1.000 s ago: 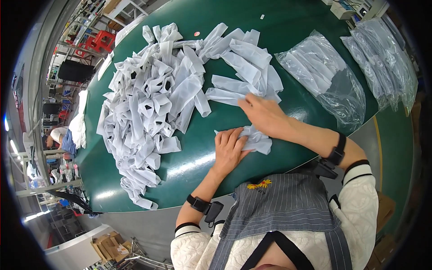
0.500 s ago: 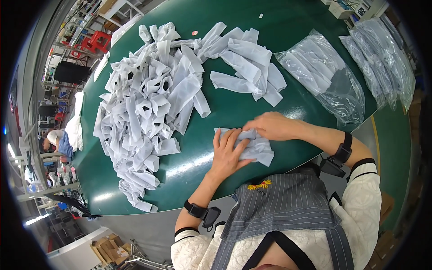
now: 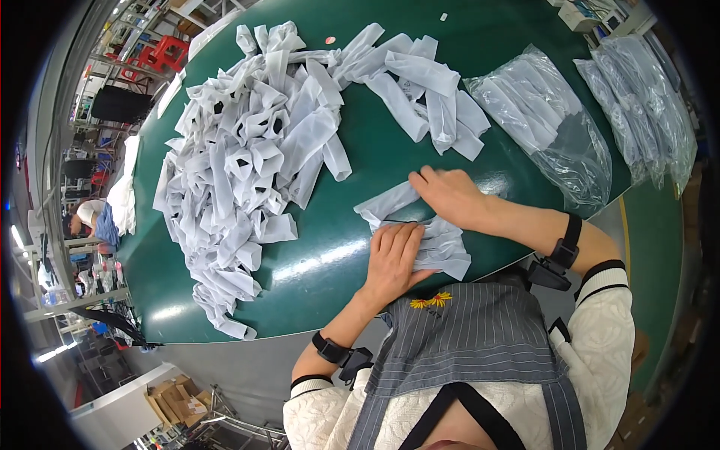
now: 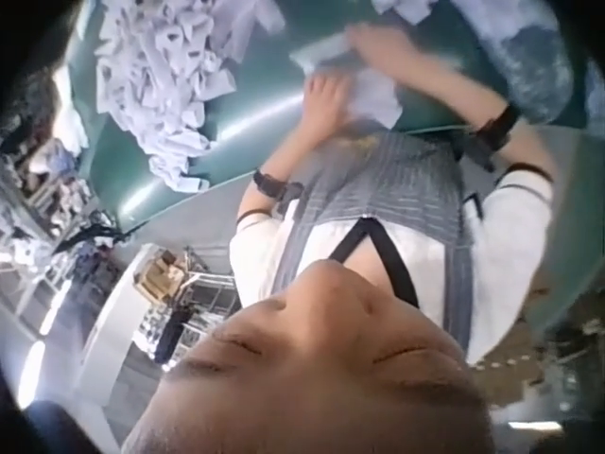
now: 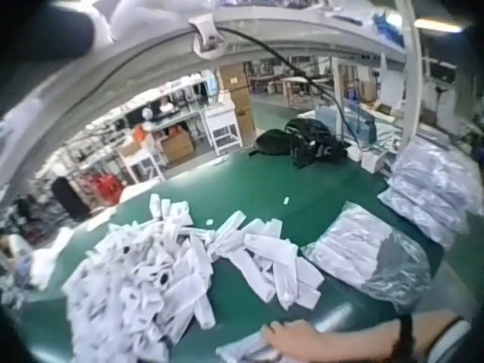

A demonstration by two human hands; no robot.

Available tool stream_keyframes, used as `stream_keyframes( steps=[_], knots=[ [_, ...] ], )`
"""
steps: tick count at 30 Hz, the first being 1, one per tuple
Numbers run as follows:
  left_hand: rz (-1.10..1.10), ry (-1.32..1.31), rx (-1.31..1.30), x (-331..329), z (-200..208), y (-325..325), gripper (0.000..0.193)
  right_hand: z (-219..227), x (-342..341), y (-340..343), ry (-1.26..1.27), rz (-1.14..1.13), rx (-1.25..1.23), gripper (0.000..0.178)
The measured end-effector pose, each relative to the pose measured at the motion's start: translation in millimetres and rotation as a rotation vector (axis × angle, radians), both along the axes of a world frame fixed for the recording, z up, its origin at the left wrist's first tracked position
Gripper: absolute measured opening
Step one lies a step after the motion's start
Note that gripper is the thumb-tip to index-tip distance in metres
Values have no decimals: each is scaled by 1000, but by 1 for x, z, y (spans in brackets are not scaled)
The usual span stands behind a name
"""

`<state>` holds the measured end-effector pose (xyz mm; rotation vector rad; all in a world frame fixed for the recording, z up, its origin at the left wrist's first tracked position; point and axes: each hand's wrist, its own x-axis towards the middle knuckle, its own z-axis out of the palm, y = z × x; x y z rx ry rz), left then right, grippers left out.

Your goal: The person folds white foam sleeves by hand and stacks them together before placing the stack into a clear plastic bag. Once the bag is filled, they set it aside and repeat the process with a new bag.

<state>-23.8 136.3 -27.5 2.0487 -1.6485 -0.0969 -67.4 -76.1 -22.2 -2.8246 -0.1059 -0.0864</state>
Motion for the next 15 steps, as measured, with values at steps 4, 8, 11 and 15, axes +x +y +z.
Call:
stream_keyframes(
  steps=[4,8,11,15],
  knots=[
    [49,-114,-9,3,9,-1,79,9,-13,-3,328,34,180,34],
    [40,-76,63,11,14,-3,70,22,-18,-15,498,161,289,39],
    [51,-39,65,11,8,-4,70,31,-23,-5,412,209,112,47],
    [129,-7,64,10,-6,-3,72,36,-36,17,51,211,256,69]
  ],
)
